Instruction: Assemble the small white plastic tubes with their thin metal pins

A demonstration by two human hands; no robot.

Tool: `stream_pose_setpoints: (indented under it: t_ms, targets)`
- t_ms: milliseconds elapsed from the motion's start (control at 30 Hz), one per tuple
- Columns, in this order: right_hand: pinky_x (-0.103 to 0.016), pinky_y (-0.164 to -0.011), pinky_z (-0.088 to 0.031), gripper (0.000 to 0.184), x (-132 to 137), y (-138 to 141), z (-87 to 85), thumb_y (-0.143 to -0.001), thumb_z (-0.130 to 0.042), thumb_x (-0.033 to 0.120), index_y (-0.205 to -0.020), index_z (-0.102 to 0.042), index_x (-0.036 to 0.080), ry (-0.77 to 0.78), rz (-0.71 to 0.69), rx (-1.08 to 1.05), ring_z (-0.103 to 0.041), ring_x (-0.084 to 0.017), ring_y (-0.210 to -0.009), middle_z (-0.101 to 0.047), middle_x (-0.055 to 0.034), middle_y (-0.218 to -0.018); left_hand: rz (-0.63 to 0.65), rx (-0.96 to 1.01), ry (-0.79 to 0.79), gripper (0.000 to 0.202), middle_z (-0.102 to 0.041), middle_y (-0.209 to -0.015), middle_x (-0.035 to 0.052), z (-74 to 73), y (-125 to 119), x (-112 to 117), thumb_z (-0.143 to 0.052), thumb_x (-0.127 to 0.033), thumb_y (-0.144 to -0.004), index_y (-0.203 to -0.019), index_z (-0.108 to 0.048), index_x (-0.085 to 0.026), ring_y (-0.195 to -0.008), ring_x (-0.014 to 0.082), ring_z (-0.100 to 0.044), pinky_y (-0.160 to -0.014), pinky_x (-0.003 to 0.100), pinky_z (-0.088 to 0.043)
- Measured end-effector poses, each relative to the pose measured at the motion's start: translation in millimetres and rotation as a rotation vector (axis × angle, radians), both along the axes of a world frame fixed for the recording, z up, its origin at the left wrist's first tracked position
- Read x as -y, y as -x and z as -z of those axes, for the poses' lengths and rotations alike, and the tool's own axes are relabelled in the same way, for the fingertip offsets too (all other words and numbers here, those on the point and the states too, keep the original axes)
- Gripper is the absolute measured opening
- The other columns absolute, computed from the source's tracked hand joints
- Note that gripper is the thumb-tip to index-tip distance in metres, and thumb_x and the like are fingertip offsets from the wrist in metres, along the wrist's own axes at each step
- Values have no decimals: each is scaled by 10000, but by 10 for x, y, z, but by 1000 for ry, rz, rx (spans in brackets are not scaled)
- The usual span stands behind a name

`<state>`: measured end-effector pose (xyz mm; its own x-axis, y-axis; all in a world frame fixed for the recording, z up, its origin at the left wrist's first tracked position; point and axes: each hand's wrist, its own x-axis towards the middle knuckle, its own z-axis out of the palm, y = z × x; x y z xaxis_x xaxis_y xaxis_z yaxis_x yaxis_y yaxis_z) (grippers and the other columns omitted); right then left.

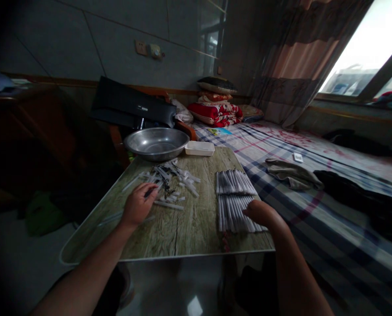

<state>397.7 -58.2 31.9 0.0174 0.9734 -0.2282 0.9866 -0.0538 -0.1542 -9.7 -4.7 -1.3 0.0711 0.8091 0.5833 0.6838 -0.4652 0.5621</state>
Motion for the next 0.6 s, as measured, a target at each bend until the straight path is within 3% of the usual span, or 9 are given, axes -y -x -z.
stream_pose_setpoints:
  t_ms: [133,267,433,600]
  targets:
    - [-254,-522,-279,281,-61,213,-138,-842,-514,285,-621,-620,148,-71,-76,8,-486,-116,-527,-594,-44,-588,-81,177,40,241,-685,-951,74,-13,74,-68,-489,-323,-860,-927,-664,-171,-920,212,-630,-861,326,-473]
    - [-251,-560,-287,211,-114,759,-195,-836,-486,254,-745,-651,160,-189,-195,-112,-517,-128,-590,-634,-45,-664,-132,344,101,265,-697,-921,61,20,107,-138,-518,-360,-834,-925,-673,-165,-857,200,-641,-803,299,-482]
    - [-249,-658,-355,157,-218,1465,-56,-814,-506,186,-787,-657,156,-193,-402,-266,-563,-153,-694,-655,-67,-774,-124,499,141,277,-699,-865,48,64,126,-201,-529,-373,-820,-913,-678,-159,-803,187,-636,-763,279,-479]
    - [-269,-766,-387,202,-376,1867,92,-841,-465,133,-812,-665,134,-241,-511,-283,-577,-182,-817,-645,-103,-853,-126,593,137,260,-699,-865,44,86,167,-220,-542,-359,-813,-902,-679,-157,-827,185,-631,-802,289,-470]
